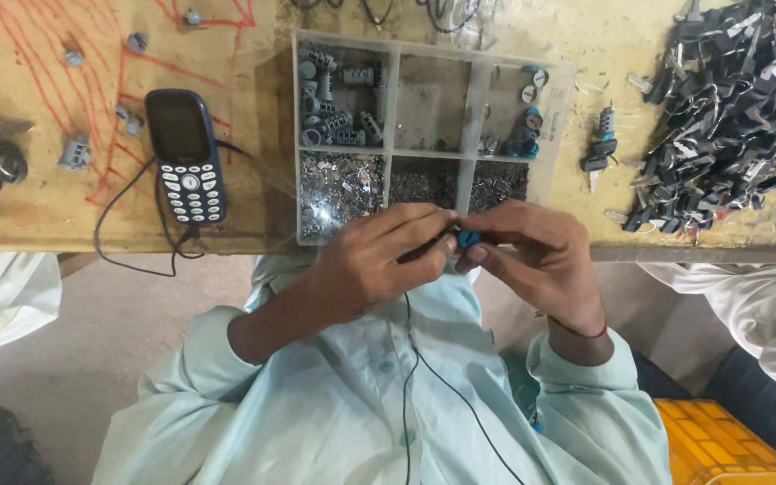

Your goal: The person sits at a workbench assembling small metal components by hand. They repeatedly pick parts from a compartment organizer box, fit pieces together between their fingers, and place finished assemblies onto the table beside the box.

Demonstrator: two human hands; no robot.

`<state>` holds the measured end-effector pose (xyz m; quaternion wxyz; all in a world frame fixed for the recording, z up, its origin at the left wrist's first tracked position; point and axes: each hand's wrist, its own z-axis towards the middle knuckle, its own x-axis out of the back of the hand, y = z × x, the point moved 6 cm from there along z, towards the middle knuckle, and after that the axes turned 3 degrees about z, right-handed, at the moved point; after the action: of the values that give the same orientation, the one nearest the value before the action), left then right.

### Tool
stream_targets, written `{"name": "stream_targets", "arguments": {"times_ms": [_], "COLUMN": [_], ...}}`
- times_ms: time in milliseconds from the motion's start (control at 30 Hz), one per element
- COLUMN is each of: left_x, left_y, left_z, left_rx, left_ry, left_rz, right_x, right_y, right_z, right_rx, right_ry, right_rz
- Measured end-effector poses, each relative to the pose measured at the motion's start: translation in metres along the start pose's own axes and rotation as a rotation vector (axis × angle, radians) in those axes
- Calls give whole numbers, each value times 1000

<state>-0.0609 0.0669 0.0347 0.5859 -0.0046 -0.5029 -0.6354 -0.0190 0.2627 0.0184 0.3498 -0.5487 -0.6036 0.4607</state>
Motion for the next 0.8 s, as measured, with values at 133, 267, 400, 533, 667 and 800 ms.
{"name": "stream_targets", "arguments": {"times_ms": [133, 267, 400, 533, 667, 800], "left_x": [7, 9, 10, 11, 3, -10], "left_y": [3, 7, 7, 11, 10, 8], "left_z": [1, -1, -1, 2, 3, -7], "left_rx": [-63, -96, -139, -210, 154, 412], "left_ry": [6, -29, -45, -70, 29, 128], "left_rz": [35, 51, 97, 35, -332, -517], "right_x": [1, 1, 1, 0, -24, -34], "right_y": [-3, 3, 6, 8, 6, 2], "right_z": [5, 7, 12, 17, 15, 4], "right_rx": [-3, -63, -41, -56, -156, -237], "right_ry": [-66, -33, -95, -194, -290, -188], "right_rz": [68, 61, -9, -137, 137, 474]}}
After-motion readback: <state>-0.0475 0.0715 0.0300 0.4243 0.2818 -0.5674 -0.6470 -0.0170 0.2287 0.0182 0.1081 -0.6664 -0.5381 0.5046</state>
